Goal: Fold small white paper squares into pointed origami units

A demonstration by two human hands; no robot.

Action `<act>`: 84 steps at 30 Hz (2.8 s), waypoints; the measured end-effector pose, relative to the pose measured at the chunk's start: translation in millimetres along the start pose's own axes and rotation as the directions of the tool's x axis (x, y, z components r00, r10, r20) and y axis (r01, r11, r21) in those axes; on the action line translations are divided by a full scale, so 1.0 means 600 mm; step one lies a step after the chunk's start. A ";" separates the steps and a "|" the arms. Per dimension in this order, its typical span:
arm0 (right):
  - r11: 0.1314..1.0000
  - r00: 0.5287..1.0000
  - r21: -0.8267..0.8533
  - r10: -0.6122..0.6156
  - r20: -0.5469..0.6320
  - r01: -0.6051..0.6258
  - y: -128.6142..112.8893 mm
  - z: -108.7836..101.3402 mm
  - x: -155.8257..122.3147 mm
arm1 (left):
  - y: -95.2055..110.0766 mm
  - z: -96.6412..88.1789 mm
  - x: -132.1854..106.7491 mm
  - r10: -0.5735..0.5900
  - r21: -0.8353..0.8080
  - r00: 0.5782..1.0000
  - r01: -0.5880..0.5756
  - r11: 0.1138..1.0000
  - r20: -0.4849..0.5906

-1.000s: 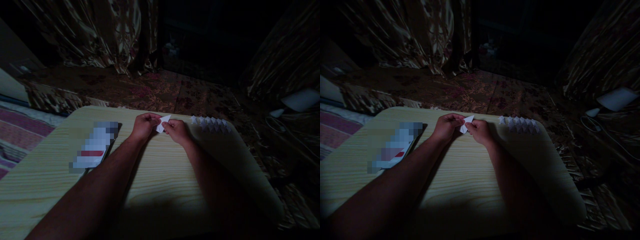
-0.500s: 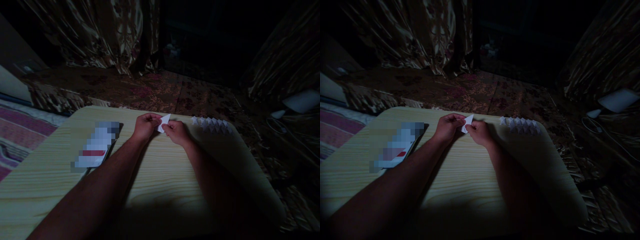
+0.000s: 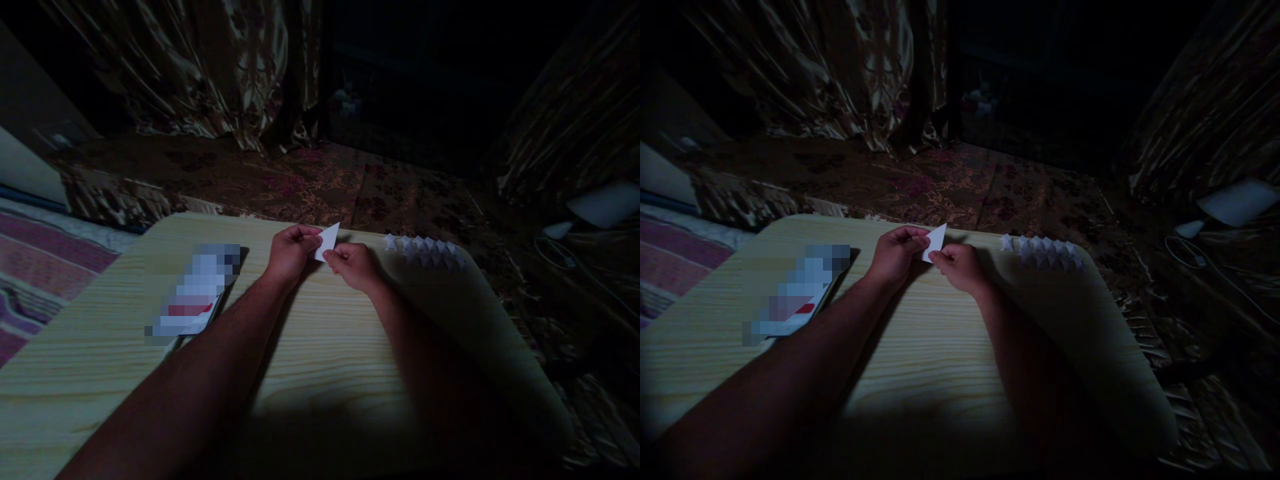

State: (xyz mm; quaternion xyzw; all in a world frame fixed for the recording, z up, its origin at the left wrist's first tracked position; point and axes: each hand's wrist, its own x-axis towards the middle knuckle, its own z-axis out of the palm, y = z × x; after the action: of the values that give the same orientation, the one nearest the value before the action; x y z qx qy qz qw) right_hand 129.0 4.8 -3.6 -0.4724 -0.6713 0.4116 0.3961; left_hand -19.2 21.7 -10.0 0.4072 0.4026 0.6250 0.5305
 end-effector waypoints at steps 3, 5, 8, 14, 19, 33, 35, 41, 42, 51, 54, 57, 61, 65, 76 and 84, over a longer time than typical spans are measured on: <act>0.990 0.998 0.143 0.003 -0.058 0.006 0.002 0.000 0.004 | -0.001 0.001 -0.002 -0.003 0.034 0.999 0.001 0.999 0.046; 0.976 0.992 0.216 0.007 -0.123 0.020 0.006 0.000 0.007 | 0.000 0.004 -0.005 -0.009 0.085 0.997 0.003 0.996 0.076; 0.969 0.979 0.242 0.001 -0.204 0.050 0.013 -0.001 0.011 | 0.002 0.006 -0.009 -0.005 0.162 0.991 -0.016 0.987 0.130; 0.967 0.977 0.247 -0.005 -0.213 0.059 0.021 -0.002 0.011 | 0.007 0.005 -0.012 -0.022 0.195 0.986 -0.011 0.981 0.168; 0.964 0.977 0.261 0.017 -0.213 0.040 0.012 0.000 0.009 | 0.002 0.005 -0.010 -0.026 0.205 0.990 -0.003 0.979 0.137; 0.943 0.986 0.322 -0.038 -0.162 0.090 0.015 -0.006 0.006 | 0.003 0.005 -0.006 0.010 0.101 0.988 -0.025 0.995 0.152; 0.944 0.986 0.316 -0.049 -0.161 0.099 0.014 -0.008 0.005 | 0.004 0.005 -0.007 0.010 0.107 0.988 -0.027 0.994 0.152; 0.951 0.987 0.297 -0.035 -0.155 0.080 0.007 -0.010 0.002 | 0.009 0.007 -0.010 0.020 0.138 0.990 -0.039 0.990 0.138; 0.952 0.987 0.295 -0.036 -0.156 0.081 0.006 -0.010 0.002 | 0.009 0.007 -0.010 0.018 0.141 0.989 -0.039 0.989 0.145; 0.960 0.986 0.251 -0.092 -0.141 0.125 0.015 -0.007 0.004 | 0.007 0.003 -0.009 -0.001 0.140 0.981 -0.027 0.990 0.195; 0.960 0.988 0.252 -0.088 -0.130 0.119 0.015 -0.006 0.005 | 0.006 0.003 -0.008 -0.015 0.115 0.982 -0.007 0.993 0.188; 0.948 0.990 0.304 -0.059 -0.128 0.095 0.014 -0.005 0.005 | 0.006 0.004 -0.008 -0.008 0.110 0.987 -0.011 0.994 0.162; 0.915 0.991 0.403 0.022 -0.133 0.034 0.011 -0.006 0.006 | 0.006 0.004 -0.008 -0.001 0.088 0.994 -0.009 0.996 0.108; 0.913 0.993 0.408 0.032 -0.118 0.019 0.005 -0.010 0.003 | 0.007 0.008 -0.008 0.066 0.110 0.998 -0.068 0.992 0.025; 0.969 0.977 0.241 -0.008 -0.212 0.060 0.017 0.000 0.008 | 0.007 0.009 -0.011 0.135 0.234 0.991 -0.132 0.963 0.004; 0.989 0.975 0.111 -0.070 -0.211 0.096 0.020 0.002 0.007 | 0.011 0.014 -0.018 0.094 0.216 0.970 -0.143 0.966 0.223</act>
State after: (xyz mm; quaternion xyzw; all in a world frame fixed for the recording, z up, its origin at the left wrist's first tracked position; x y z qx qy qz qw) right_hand 130.7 11.3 -14.7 -0.4593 -0.6196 0.3830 0.5083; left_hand -12.2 10.9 -1.8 0.5536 0.3884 0.5581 0.4808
